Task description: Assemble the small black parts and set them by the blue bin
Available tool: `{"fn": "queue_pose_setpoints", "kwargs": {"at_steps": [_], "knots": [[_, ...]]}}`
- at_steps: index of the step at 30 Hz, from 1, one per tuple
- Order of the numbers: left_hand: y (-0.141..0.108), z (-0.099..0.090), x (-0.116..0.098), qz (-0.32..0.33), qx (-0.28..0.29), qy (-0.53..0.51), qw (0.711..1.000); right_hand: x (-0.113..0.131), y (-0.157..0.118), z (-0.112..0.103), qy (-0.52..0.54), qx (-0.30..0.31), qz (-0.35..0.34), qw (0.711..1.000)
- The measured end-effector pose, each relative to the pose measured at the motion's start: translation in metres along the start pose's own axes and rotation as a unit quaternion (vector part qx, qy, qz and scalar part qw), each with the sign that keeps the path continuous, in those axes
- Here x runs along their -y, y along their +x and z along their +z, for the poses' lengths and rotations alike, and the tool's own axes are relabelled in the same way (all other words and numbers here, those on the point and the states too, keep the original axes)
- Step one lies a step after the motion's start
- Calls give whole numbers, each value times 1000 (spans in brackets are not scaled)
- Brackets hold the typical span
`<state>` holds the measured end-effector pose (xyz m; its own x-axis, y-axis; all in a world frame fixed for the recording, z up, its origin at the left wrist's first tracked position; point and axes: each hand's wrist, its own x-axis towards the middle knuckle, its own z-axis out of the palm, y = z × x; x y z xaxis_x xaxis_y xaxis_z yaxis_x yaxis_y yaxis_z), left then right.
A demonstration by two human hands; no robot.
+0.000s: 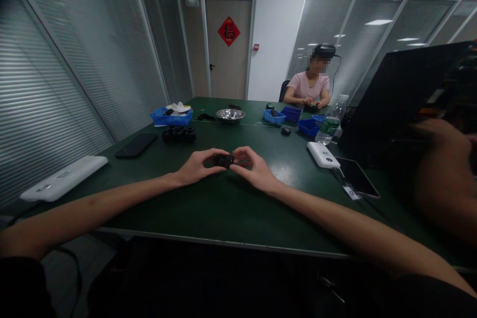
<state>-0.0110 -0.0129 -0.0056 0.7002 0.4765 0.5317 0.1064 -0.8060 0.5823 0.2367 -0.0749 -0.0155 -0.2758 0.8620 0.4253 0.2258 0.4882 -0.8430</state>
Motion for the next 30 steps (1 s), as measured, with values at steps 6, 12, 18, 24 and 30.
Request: {"fn": "queue_pose_setpoints", "kwargs": {"at_steps": [6,12,18,24,30], "knots": [[-1,1,0,18,8,23,1000,-4,2,0,28,24,23,999],[-1,2,3,26,-6,29,999,0,0,0,22,0,4,1000],[-2,-1,2,34,-4,29,999,0,3,-2,59,45,74,995],[-2,0,0,20,5,14,1000,2,0,1,12,12,-6,1000],[-2,-2,0,28,3,20,999,2,2,0,38,31,51,997]]}}
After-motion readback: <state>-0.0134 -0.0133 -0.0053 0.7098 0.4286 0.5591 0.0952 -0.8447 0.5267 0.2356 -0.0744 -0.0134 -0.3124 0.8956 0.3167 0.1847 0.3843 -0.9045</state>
